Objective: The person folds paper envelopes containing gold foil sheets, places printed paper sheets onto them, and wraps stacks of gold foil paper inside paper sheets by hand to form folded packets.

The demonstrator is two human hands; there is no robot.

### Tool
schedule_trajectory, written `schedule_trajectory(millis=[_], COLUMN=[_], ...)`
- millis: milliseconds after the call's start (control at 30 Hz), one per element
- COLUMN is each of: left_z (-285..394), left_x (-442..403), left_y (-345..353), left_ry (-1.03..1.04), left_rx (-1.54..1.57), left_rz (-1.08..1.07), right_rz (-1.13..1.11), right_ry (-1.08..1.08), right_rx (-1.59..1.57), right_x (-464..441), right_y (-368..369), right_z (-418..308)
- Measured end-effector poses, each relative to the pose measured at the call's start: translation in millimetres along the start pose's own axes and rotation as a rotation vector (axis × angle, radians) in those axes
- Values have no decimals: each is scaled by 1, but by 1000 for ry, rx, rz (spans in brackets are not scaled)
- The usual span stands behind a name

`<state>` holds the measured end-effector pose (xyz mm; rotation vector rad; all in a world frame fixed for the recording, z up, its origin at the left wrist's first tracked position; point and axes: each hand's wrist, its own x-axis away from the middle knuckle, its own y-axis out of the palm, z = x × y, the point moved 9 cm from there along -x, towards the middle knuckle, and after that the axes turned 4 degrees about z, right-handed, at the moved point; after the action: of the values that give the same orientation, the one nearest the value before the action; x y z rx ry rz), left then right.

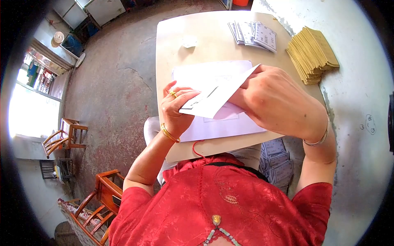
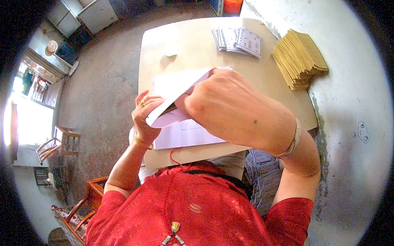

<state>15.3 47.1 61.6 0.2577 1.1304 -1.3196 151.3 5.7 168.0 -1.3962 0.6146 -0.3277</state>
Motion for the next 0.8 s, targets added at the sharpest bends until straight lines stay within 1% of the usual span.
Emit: schedule_trajectory(millis=[33,133,233,333,433,533,633,733,800], left_z=[0,-3,-3,-5,-3,-4,-6,-9,-10], left_x=[0,2,4,4,4,5,7,8,10], left_y=[1,3,2,3,4,7,9,11,12], left_ry=[-2,-5,2,-22,-25,-32,-41,-73,-83], left_rx=[0,29,48,69,69,94,123,112,124], left_rz=[-1,12,43,47,6,-13,-30,-25,-29], right_rz=[-23,3,-32,-57,-59,-152,-81,-142,-120], right_ry=[9,50,37,5,17,109,10,-20,42], right_rx=[-13,-60,-98,-217,-417,-424,-405,-413,-403], right_x=[-2,-8,-11,-14,-17,-19,-23,-24,-23], right_y=[-1,-9,-10,-1,4,14,8,11,11], right_z=[0,-2,-2,2,9,19,15,13,16])
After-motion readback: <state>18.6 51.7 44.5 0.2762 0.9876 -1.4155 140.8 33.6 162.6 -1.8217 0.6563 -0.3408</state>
